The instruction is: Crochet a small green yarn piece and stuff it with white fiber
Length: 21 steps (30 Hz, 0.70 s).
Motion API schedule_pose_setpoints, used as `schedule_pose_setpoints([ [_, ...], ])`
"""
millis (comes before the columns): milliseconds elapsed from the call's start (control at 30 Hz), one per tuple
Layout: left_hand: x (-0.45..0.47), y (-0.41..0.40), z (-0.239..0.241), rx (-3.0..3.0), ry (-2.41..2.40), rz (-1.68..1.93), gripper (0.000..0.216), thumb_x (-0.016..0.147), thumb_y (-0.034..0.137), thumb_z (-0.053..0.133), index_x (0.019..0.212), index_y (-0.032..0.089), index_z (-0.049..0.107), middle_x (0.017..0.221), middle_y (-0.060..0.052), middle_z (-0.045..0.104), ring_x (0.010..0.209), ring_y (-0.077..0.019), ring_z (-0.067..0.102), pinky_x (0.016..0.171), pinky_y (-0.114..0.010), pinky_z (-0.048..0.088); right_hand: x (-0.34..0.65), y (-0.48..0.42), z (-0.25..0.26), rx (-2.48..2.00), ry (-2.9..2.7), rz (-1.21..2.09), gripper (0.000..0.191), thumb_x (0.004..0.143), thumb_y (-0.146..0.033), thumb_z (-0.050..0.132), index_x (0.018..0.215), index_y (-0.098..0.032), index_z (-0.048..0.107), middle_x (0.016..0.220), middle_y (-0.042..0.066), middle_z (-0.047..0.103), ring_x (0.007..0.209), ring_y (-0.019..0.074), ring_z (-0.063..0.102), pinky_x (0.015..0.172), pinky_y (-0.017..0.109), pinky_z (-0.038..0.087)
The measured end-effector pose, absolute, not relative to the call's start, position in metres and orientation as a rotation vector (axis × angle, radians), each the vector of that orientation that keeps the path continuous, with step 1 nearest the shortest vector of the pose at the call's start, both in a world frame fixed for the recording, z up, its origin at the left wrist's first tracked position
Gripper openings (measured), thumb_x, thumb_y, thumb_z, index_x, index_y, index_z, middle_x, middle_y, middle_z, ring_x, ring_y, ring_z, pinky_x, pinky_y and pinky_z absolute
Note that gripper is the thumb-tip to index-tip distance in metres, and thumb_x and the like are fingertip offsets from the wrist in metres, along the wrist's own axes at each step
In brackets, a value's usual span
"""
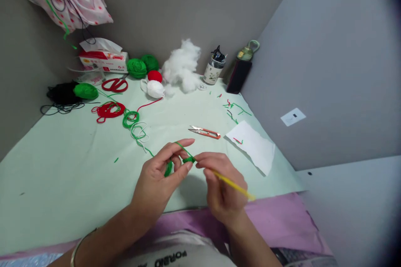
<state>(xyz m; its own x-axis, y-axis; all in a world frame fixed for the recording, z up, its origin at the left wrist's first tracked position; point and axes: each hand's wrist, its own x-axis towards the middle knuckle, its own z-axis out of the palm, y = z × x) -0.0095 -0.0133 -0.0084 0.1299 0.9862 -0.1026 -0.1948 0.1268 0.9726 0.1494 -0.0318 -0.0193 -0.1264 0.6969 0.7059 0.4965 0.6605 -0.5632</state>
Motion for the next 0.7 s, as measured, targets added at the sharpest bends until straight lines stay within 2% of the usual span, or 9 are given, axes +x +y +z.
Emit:
schedule_pose_setpoints([
  [67,-0.007,-0.013,-0.008,0.896,0.950,1.130,0.042,0.079,0.024,0.083,0.120,0.032,0.077,0.087,0.001,0.062,0.074,-0.0110,0.051,0.071,-0.021,0.045,0.148,-0.033,-0.025,-1.003,-1.884,-0.002,0.034,0.098,-0.013,0.057,0.126,-0.029,0.066,0.106,0.008,0.073,0.096,0.0216,0.071,0.077,0.036,0.060],
  [133,-0.007,-0.011,-0.006,0.690,0.822,1.038,0.047,0.079,0.027,0.085,0.125,0.029,0.075,0.074,0.004,0.057,0.063,-0.0081,0.044,0.064,-0.019,0.043,0.147,-0.032,-0.028,-1.017,-1.863,-0.057,0.038,0.097,-0.013,0.059,0.129,-0.033,0.067,0.110,0.007,0.072,0.098,0.0217,0.071,0.077,0.036,0.061],
  [200,-0.010,-0.007,-0.004,0.524,0.714,0.941,0.046,0.081,0.027,0.083,0.126,0.023,0.074,0.060,0.009,0.043,0.054,-0.0059,0.032,0.069,-0.019,0.046,0.146,-0.030,-0.026,-1.003,-1.730,0.120,0.035,0.098,-0.011,0.057,0.123,-0.031,0.070,0.105,0.007,0.073,0.096,0.0214,0.071,0.077,0.037,0.060],
  [267,-0.012,-0.003,-0.002,0.469,0.665,0.915,0.042,0.083,0.024,0.081,0.124,0.020,0.074,0.055,0.011,0.036,0.053,-0.0052,0.026,0.084,-0.024,0.049,0.146,-0.025,-0.021,-0.937,-1.520,0.398,0.027,0.099,-0.013,0.055,0.111,-0.028,0.074,0.096,0.006,0.072,0.083,0.0189,0.069,0.071,0.035,0.059],
  [300,-0.013,-0.002,-0.002,0.484,0.668,0.933,0.041,0.083,0.023,0.081,0.124,0.021,0.074,0.057,0.010,0.039,0.053,-0.0051,0.026,0.088,-0.025,0.048,0.146,-0.023,-0.018,-0.892,-1.421,0.535,0.024,0.100,-0.016,0.055,0.106,-0.027,0.076,0.092,0.005,0.071,0.076,0.0173,0.067,0.066,0.034,0.058],
  [367,-0.013,-0.002,0.000,0.565,0.707,0.973,0.043,0.081,0.024,0.083,0.123,0.024,0.075,0.067,0.007,0.051,0.057,-0.0059,0.032,0.080,-0.023,0.046,0.145,-0.017,-0.014,-0.826,-1.306,0.716,0.021,0.101,-0.023,0.056,0.098,-0.025,0.077,0.090,0.005,0.070,0.069,0.0158,0.064,0.059,0.032,0.056],
  [433,-0.012,-0.004,0.000,0.658,0.753,0.994,0.043,0.079,0.028,0.085,0.121,0.026,0.076,0.080,0.002,0.060,0.065,-0.0082,0.040,0.069,-0.021,0.042,0.143,-0.014,-0.013,-0.834,-1.331,0.764,0.018,0.099,-0.025,0.060,0.096,-0.025,0.078,0.091,0.005,0.072,0.078,0.0184,0.068,0.065,0.034,0.057],
  [533,-0.009,-0.007,0.000,0.743,0.813,1.008,0.041,0.079,0.031,0.084,0.119,0.027,0.077,0.087,-0.001,0.064,0.073,-0.0114,0.047,0.063,-0.022,0.038,0.140,-0.015,-0.017,-0.901,-1.429,0.645,0.018,0.098,-0.019,0.062,0.102,-0.027,0.077,0.093,0.005,0.075,0.090,0.0210,0.071,0.074,0.037,0.060],
  [700,-0.010,-0.005,-0.002,0.643,0.799,1.025,0.046,0.079,0.029,0.084,0.124,0.025,0.075,0.076,0.003,0.060,0.060,-0.0073,0.037,0.062,-0.020,0.039,0.139,-0.022,-0.024,-0.980,-1.704,0.209,0.036,0.095,-0.011,0.063,0.122,-0.033,0.074,0.110,0.007,0.074,0.099,0.0222,0.071,0.080,0.039,0.060],
])
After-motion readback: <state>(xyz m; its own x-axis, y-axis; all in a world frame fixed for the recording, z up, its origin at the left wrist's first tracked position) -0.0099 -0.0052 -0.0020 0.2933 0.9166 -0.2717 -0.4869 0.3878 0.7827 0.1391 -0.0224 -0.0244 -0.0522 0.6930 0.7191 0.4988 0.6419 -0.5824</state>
